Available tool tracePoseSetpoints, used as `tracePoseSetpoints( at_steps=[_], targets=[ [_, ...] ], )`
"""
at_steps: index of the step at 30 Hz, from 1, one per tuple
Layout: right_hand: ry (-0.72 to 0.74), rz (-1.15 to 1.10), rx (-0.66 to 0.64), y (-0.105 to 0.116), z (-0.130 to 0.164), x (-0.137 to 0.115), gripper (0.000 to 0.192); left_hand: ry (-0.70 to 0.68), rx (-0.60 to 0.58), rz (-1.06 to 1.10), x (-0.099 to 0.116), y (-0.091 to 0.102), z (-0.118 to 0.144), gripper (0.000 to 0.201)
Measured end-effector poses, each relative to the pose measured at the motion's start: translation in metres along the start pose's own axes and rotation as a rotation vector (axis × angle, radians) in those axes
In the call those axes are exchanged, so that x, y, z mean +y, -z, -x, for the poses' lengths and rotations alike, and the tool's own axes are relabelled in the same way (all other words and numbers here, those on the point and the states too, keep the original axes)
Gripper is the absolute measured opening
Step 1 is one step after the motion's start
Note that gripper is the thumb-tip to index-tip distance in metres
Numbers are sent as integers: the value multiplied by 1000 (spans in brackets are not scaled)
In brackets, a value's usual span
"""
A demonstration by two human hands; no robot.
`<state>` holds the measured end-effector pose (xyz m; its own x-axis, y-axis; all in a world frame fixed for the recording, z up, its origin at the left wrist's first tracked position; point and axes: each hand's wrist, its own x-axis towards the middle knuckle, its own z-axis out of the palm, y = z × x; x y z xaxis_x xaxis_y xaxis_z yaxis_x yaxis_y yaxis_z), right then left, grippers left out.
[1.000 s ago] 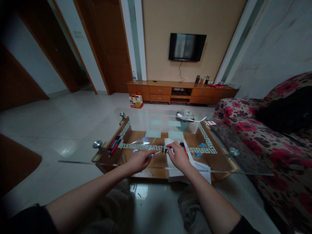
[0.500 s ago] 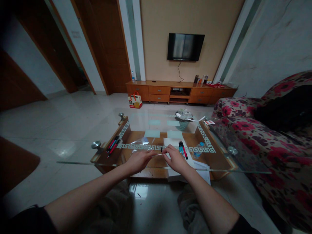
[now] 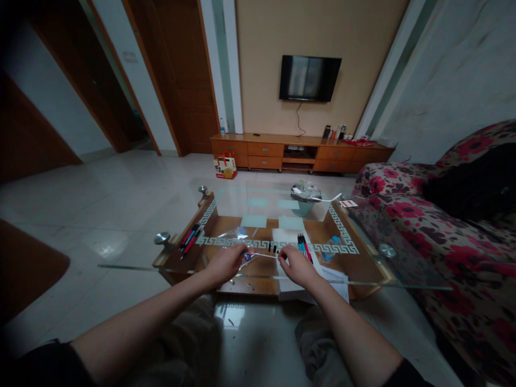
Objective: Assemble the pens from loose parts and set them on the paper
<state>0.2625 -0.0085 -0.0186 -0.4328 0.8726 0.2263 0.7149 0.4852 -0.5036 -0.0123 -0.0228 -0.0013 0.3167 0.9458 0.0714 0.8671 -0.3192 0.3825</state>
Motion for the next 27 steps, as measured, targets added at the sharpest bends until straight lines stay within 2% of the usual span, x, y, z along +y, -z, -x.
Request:
tracePoseSetpoints(
  at_steps=[9, 15, 21, 27],
  targets=[
    [-104, 162, -79, -1, -1, -2, 15, -83, 57, 29, -4, -7, -3, 43],
    [-161, 268, -96, -3, -2, -8, 18, -145, 65, 160, -7, -12, -5, 34],
    [-209, 347, -117, -3, -4, -15, 20, -214, 95, 239, -3, -10, -5, 37],
    [-220, 327, -32, -3, -4, -13, 15, -255, 111, 260, -3, -9, -5, 39]
  ],
)
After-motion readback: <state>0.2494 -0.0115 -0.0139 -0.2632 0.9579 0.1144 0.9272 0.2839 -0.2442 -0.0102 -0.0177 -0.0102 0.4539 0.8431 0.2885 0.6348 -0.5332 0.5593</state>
